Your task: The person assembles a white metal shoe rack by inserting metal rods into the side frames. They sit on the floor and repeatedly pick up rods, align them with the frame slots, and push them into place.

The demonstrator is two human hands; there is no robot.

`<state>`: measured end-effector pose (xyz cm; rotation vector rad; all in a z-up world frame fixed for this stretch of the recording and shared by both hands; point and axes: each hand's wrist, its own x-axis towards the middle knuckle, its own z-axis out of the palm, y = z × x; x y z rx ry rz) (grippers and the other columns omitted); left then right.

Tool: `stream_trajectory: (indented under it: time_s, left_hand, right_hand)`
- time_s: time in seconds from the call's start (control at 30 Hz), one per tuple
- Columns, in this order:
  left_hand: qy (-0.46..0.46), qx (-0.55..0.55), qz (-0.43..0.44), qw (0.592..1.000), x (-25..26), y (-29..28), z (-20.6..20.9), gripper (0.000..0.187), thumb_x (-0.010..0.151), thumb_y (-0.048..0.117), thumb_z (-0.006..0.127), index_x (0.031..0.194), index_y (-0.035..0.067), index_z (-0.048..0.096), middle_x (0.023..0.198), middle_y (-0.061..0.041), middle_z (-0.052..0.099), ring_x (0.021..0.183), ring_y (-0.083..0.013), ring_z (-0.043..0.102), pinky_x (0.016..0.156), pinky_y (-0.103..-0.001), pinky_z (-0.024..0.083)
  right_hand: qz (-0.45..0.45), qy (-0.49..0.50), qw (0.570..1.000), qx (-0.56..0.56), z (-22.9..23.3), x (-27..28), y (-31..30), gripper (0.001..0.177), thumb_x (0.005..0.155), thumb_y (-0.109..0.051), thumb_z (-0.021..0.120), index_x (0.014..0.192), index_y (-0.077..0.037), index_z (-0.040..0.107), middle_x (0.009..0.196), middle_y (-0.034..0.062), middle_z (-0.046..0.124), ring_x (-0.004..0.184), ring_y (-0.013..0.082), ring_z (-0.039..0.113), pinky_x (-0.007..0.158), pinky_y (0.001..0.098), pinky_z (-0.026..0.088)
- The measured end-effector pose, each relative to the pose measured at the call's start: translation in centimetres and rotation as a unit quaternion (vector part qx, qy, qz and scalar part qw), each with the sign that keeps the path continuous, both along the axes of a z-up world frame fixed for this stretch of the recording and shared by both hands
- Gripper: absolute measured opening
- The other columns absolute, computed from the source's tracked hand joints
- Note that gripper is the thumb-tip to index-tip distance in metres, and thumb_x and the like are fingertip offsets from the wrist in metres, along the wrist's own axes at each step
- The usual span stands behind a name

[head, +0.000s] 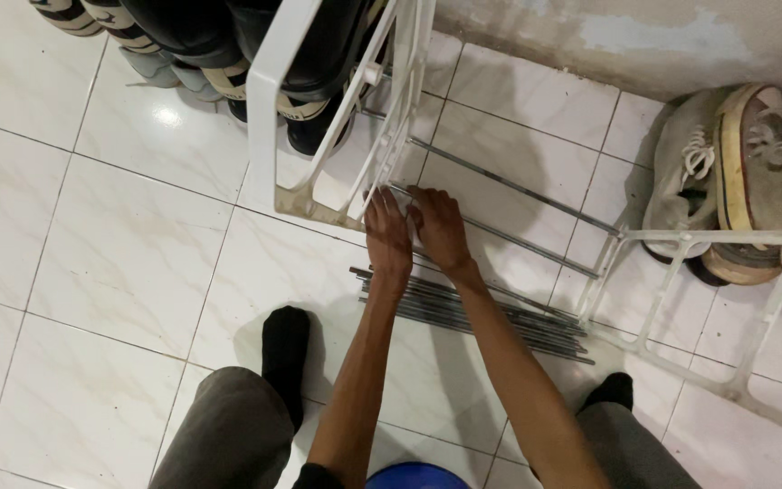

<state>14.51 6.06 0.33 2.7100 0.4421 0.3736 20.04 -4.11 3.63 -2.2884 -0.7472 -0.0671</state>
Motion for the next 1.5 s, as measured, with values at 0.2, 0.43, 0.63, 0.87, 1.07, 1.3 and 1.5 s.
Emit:
stream_trajectory:
  time_s: [0.2, 0.43, 0.63, 0.87, 1.07, 1.3, 1.5]
  left_hand:
    - [0.102, 0.0, 0.032, 0.994, 1.7, 0.2, -0.8, 0.066, 0.093, 0.009, 0.065, 0.151, -0.008, 0.041, 0.138, -0.025, 0.058, 0.119, -0.0375, 0.062, 0.1, -0.038, 0.052]
    - [0.101, 0.044, 0.016, 0.994, 2.0, 0.0, -0.4, 0.063, 0.088, 0.011, 0.069, 0.143, -0.008, 0.047, 0.125, -0.025, 0.062, 0.108, -0.0368, 0.064, 0.089, -0.039, 0.058]
    - [0.111, -0.068, 0.022, 0.991, 1.4, 0.3, -0.5, 0.056, 0.087, 0.008, 0.069, 0.138, -0.01, 0.052, 0.116, -0.023, 0.062, 0.101, -0.0368, 0.065, 0.075, -0.04, 0.061]
    - [0.09, -0.043, 0.012, 0.995, 0.9, 0.6, -2.2, 0.028, 0.084, 0.003, 0.069, 0.11, -0.003, 0.061, 0.107, -0.018, 0.061, 0.098, -0.0354, 0.065, 0.072, -0.039, 0.06]
    - [0.092, -0.01, 0.01, 0.996, 1.1, 0.7, -1.9, 0.031, 0.084, 0.005, 0.069, 0.114, -0.001, 0.061, 0.106, -0.016, 0.061, 0.095, -0.0325, 0.066, 0.07, -0.037, 0.06]
    - [0.144, 0.024, 0.007, 0.989, 1.0, 0.5, -1.5, 0.027, 0.085, 0.004, 0.068, 0.11, 0.001, 0.061, 0.106, -0.014, 0.061, 0.096, -0.0284, 0.067, 0.067, -0.034, 0.061]
    - [0.125, 0.037, 0.016, 0.991, 1.4, 0.7, -2.8, 0.026, 0.093, 0.006, 0.068, 0.117, -0.001, 0.061, 0.103, -0.013, 0.063, 0.096, -0.0268, 0.068, 0.07, -0.034, 0.061]
  right_hand:
    - [-0.004, 0.03, 0.998, -0.047, -1.6, 0.7, 0.8, 0.035, 0.089, -0.005, 0.068, 0.123, -0.004, 0.063, 0.094, 0.0168, 0.065, 0.091, 0.0378, 0.061, 0.081, 0.0498, 0.047]
    - [-0.02, 0.036, 0.996, -0.073, -4.9, 0.9, 0.7, 0.025, 0.093, -0.013, 0.066, 0.117, -0.006, 0.063, 0.095, 0.0147, 0.067, 0.089, 0.0371, 0.064, 0.078, 0.0491, 0.051]
    - [-0.001, -0.005, 1.0, -0.028, -4.0, 0.5, 0.9, 0.025, 0.094, -0.014, 0.065, 0.117, -0.004, 0.063, 0.098, 0.0129, 0.068, 0.089, 0.0346, 0.067, 0.075, 0.0464, 0.054]
    - [-0.007, 0.072, 0.996, -0.045, -2.4, 1.1, 1.2, 0.013, 0.099, -0.02, 0.064, 0.107, -0.009, 0.064, 0.092, 0.0103, 0.074, 0.078, 0.0336, 0.07, 0.064, 0.0447, 0.056]
    - [0.015, 0.149, 0.975, -0.166, -2.4, 2.2, 1.4, 0.021, 0.106, -0.03, 0.052, 0.106, -0.011, 0.061, 0.074, 0.0144, 0.07, 0.071, 0.0369, 0.069, 0.062, 0.0494, 0.052]
    - [0.019, 0.135, 0.985, -0.104, -3.8, 2.2, 0.8, 0.017, 0.105, -0.027, 0.054, 0.101, -0.012, 0.062, 0.077, 0.0149, 0.07, 0.074, 0.0377, 0.068, 0.063, 0.0499, 0.052]
    - [0.005, 0.058, 0.998, -0.015, -2.2, 1.1, 1.1, 0.012, 0.097, -0.01, 0.062, 0.108, -0.005, 0.062, 0.095, 0.0141, 0.07, 0.087, 0.0361, 0.068, 0.071, 0.0464, 0.055]
